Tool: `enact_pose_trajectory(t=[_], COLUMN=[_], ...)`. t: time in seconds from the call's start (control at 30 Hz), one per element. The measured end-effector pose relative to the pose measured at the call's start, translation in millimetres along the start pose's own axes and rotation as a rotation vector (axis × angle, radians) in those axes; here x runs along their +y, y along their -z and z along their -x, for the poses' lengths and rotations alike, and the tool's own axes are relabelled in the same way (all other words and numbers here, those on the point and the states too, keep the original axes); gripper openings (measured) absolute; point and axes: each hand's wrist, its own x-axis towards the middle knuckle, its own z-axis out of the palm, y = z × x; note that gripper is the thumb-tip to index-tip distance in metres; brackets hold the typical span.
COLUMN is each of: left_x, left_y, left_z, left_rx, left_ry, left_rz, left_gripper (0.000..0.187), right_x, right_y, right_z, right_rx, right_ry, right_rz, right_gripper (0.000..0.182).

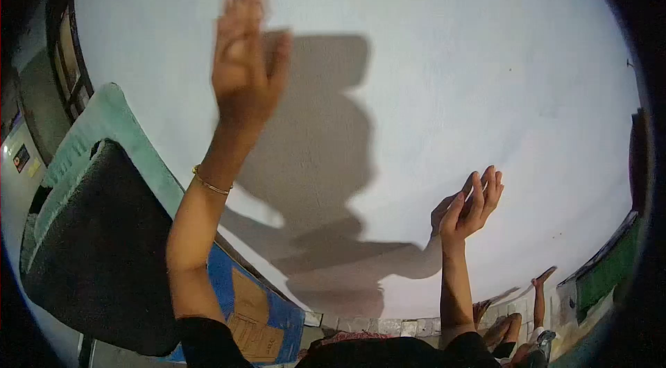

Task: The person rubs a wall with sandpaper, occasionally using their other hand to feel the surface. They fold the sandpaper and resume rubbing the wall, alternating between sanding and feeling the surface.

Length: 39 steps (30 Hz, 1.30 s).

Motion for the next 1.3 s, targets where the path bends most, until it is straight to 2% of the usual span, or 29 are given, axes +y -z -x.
enact_pose_trajectory(t=[0.03, 0.1, 0.23, 0.37, 0.43, 0.47, 0.57, 0.63, 0.7, 0.73, 0.8, 0.87, 0.9, 0.97, 1.0, 1.13, 1.2, 1.23, 1.3], left_x=[-3.4, 23.7, 116.3, 109.9, 97.5, 105.7, 146.9, 185.1, 195.0, 188.6, 171.7, 164.6, 176.5, 202.9, 224.4, 240.5, 216.0, 208.9, 190.0], left_y=[5.6, 7.4, 24.4, 24.1, 18.6, 17.7, 27.7, 34.3, 32.4, 31.0, 23.8, 19.1, 14.4, 15.1, 20.8, 33.3, 30.2, 31.1, 22.8], left_z=[6.9, 28.9, 83.3, 96.3, 98.1, 102.3, 121.2, 141.2, 152.1, 149.6, 142.3, 136.1, 138.2, 145.1, 154.9, 191.8, 189.5, 186.3, 190.8], left_rx=[0.009, -0.075, -0.427, -0.435, -0.246, -0.25, -0.307, -0.474, -0.513, -0.495, -0.337, -0.275, -0.263, -0.3, -0.44, -0.471, -0.344, -0.331, -0.193], left_ry=[0.092, 0.134, -0.047, -0.012, 0.242, 0.241, 0.22, 0.151, 0.179, 0.165, 0.304, 0.443, 0.441, 0.39, 0.428, 0.358, 0.445, 0.451, 0.597], left_rz=[-0.051, -0.041, 0.176, 0.154, 0.174, 0.198, 0.256, 0.415, 0.341, 0.191, 0.21, 0.124, 0.162, 0.175, 0.158, 0.261, 0.129, 0.138, 0.196], left_gripper=[0.063, 0.065, 0.066, 0.069, 0.073, 0.073, 0.076, 0.078, 0.08, 0.078, 0.068, 0.069, 0.069, 0.07, 0.07, 0.071, 0.069, 0.069, 0.067], right_x=[-0.3, 0.7, 5.8, 7.2, 8.7, 7.1, 5.0, 2.5, 1.3, 0.5, 6.3, 12.2, 10.1, 14.3, 12.7, 2.4, 4.3, 8.0, 19.4], right_y=[-0.4, -0.7, -2.3, -3.3, -3.4, -3.9, -2.3, -1.1, 0.1, 3.4, 5.7, 3.1, 5.6, 6.3, 9.2, 14.1, 22.3, 23.9, 10.4], right_z=[0.0, -0.6, 4.0, 2.6, 3.6, 2.7, 2.3, 2.2, 6.0, 8.0, 15.7, 16.9, 16.3, 19.4, 22.0, 52.6, 66.2, 73.9, 96.8], right_rx=[-0.004, 0.012, 0.014, 0.023, 0.023, 0.034, 0.003, -0.007, -0.016, -0.038, -0.047, -0.039, -0.042, -0.043, -0.062, -0.12, -0.163, -0.159, -0.169], right_ry=[-0.007, 0.014, 0.0, 0.027, 0.053, 0.059, 0.029, 0.014, -0.015, -0.032, -0.022, 0.0, -0.002, 0.005, -0.009, -0.006, 0.015, 0.028, 0.046], right_rz=[0.001, -0.006, 0.01, -0.019, -0.029, -0.038, -0.019, -0.005, 0.016, 0.022, 0.04, 0.036, 0.072, 0.053, 0.057, 0.09, 0.1, 0.11, 0.198], right_gripper=[0.036, 0.036, 0.038, 0.039, 0.039, 0.039, 0.041, 0.043, 0.044, 0.044, 0.044, 0.045, 0.046, 0.047, 0.046, 0.047, 0.049, 0.049, 0.05])
